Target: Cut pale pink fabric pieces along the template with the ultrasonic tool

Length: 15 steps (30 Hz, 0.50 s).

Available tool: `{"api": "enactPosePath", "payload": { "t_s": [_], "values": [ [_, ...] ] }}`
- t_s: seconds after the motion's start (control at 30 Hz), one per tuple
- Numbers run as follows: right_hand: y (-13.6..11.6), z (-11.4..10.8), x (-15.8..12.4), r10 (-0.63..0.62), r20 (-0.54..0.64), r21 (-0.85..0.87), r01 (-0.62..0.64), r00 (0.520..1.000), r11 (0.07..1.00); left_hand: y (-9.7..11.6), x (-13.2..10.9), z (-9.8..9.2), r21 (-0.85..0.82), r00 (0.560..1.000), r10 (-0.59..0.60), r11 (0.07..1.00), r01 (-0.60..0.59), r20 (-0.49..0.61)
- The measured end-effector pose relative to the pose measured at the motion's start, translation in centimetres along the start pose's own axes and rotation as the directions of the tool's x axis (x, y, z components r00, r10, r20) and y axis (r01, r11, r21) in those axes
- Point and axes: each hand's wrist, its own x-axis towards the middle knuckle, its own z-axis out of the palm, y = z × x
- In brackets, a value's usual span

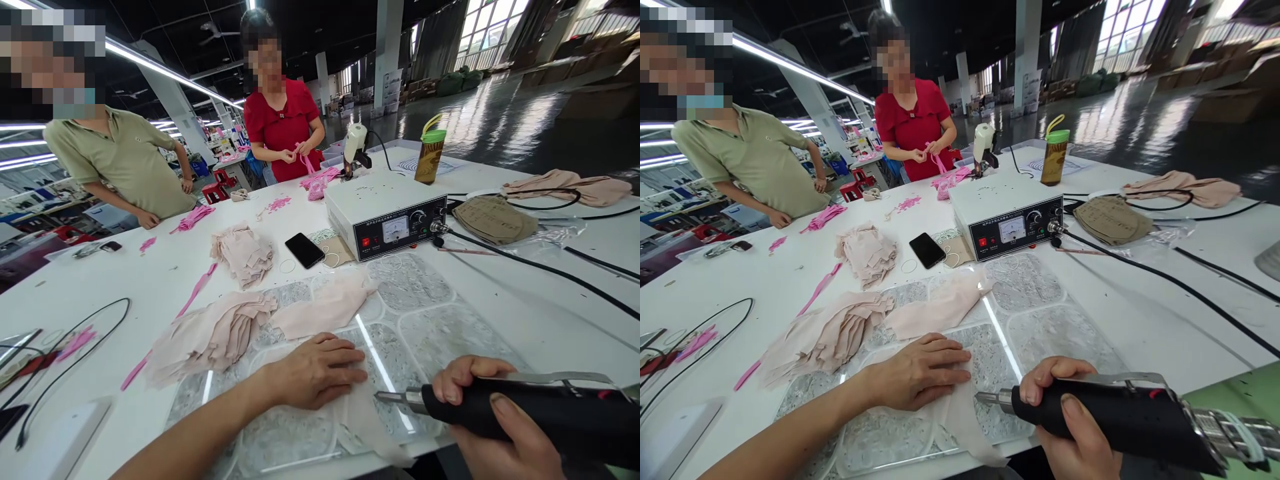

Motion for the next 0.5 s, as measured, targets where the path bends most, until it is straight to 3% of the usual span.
{"api": "enactPosePath", "payload": {
  "t_s": [0.37,0.5],
  "values": [
    [1.2,-1.0,-0.9,0.052,0.064,0.057,-0.056,0.997,0.997,2.6,-0.9,1.4,0.007,0.986,-0.078,0.997,0.08,-0.15],
    [0.9,-0.8,-0.8,0.067,0.075,0.037,-0.07,0.995,0.997,2.8,-0.7,1.7,-0.014,0.983,-0.093,0.996,0.092,-0.155]
  ]
}}
